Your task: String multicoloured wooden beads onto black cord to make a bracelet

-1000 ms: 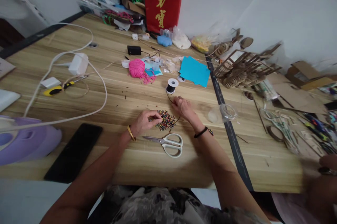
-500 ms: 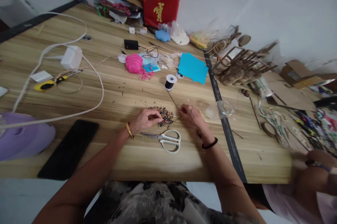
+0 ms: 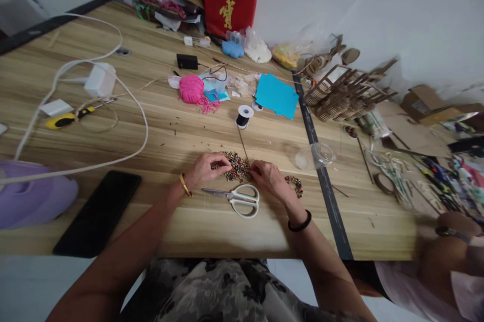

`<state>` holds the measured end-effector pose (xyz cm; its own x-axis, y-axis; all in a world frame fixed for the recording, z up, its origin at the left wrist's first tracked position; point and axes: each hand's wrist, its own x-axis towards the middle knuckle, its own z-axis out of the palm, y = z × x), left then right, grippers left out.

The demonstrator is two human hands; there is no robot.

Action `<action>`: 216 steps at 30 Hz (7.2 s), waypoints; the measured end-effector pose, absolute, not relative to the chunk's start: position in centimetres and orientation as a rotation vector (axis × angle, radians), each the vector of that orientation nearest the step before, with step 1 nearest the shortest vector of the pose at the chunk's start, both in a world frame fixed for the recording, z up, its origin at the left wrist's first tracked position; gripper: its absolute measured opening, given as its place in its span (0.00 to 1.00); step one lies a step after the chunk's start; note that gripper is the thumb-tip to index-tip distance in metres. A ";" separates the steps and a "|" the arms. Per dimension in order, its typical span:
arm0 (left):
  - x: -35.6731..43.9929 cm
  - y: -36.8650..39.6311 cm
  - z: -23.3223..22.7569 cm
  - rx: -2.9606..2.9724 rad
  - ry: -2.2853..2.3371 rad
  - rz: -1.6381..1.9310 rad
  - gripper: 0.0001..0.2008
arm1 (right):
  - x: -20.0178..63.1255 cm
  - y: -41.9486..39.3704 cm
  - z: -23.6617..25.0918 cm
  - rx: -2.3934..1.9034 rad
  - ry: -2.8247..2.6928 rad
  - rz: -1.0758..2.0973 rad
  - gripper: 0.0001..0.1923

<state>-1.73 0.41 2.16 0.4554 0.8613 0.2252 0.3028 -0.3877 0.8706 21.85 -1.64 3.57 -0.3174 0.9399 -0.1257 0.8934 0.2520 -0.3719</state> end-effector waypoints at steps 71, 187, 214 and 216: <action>-1.9 4.3 -1.5 2.110 1.163 0.673 0.28 | 21.1 1.1 0.3 -1.086 -1.876 0.892 0.13; 1.3 -0.5 3.0 1.866 1.235 0.892 0.15 | 20.3 -0.5 -0.8 -1.001 -1.805 0.586 0.08; -1.0 3.4 -0.4 1.396 1.232 1.233 0.15 | 21.5 1.2 -1.2 -1.115 -1.147 0.812 0.13; -0.9 3.4 -0.4 1.374 1.223 1.228 0.16 | 21.6 1.3 -1.3 -1.114 -1.097 0.854 0.14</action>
